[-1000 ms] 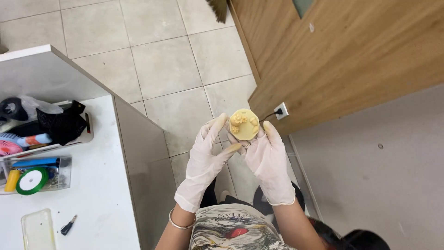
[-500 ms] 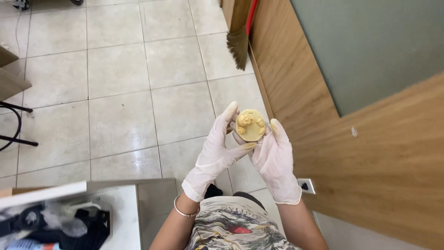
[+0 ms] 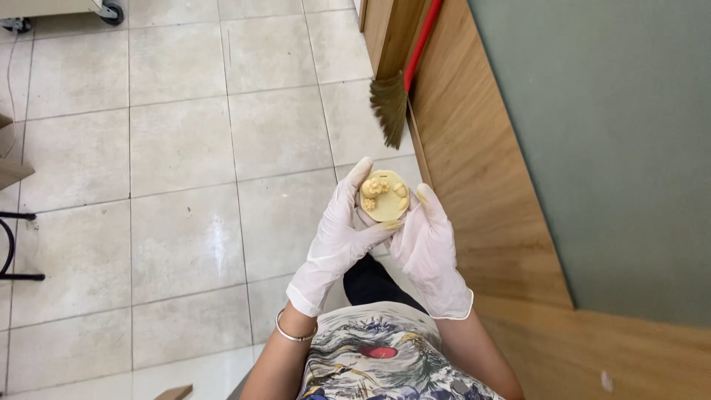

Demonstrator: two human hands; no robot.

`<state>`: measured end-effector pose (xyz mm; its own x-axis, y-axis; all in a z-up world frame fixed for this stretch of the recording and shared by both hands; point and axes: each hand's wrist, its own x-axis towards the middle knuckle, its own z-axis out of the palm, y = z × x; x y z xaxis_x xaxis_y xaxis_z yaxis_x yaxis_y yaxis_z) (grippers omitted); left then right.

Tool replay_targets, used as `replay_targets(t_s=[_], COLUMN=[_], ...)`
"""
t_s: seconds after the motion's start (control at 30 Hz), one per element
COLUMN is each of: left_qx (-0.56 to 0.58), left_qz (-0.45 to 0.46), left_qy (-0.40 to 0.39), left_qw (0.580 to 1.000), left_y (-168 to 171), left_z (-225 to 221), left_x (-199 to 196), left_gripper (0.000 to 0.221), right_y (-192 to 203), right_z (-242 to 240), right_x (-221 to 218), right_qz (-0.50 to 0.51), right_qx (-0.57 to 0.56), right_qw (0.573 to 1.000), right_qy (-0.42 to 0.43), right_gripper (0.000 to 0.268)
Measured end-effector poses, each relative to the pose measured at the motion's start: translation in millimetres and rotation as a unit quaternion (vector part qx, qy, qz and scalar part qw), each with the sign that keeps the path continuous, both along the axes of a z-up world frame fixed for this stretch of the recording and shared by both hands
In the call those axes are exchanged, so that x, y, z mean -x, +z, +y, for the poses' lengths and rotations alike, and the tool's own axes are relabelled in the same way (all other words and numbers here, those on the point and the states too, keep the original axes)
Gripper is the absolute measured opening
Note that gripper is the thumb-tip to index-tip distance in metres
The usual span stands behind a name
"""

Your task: Selecting various decorative molded candles from a workbench and placing them on a glass display shelf.

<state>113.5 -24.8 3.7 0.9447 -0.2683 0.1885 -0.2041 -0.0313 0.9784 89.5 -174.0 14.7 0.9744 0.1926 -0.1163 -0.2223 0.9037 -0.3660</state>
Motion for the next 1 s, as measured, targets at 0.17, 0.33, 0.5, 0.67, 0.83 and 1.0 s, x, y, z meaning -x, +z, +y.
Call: replay_targets(t_s=[0.17, 0.33, 0.5, 0.67, 0.83, 1.0], left_qx=[0.049, 0.132, 0.058, 0.022, -0.042, -0.072], left_qz=[0.016, 0.076, 0.044, 0.048, 0.024, 0.013], left_qy=[0.01, -0.008, 0.008, 0.006, -0.005, -0.033], left_qw=[0.999, 0.988, 0.997, 0.999, 0.999, 0.997], left_y=[3, -2, -8, -6, 7, 18], left_z=[-39, -63, -69, -65, -53, -40], left_x=[-119, -219, -320, -440, -581, -708], left_gripper=[0.1, 0.1, 0.098, 0.096, 0.093, 0.095], right_y=[5, 1, -12, -43, -42, -6], right_z=[-37, -60, -70, -77, -67, -45], right_x=[-124, -225, -324, -438, -569, -691], right_qz=[0.01, 0.01, 0.026, 0.01, 0.001, 0.02], right_qx=[-0.013, -0.015, -0.016, -0.09, -0.171, -0.024], right_qw=[1.0, 1.0, 0.999, 0.995, 0.985, 0.999], right_qy=[0.022, 0.021, 0.011, 0.03, 0.036, -0.03], right_gripper=[0.058, 0.057, 0.055, 0.052, 0.049, 0.053])
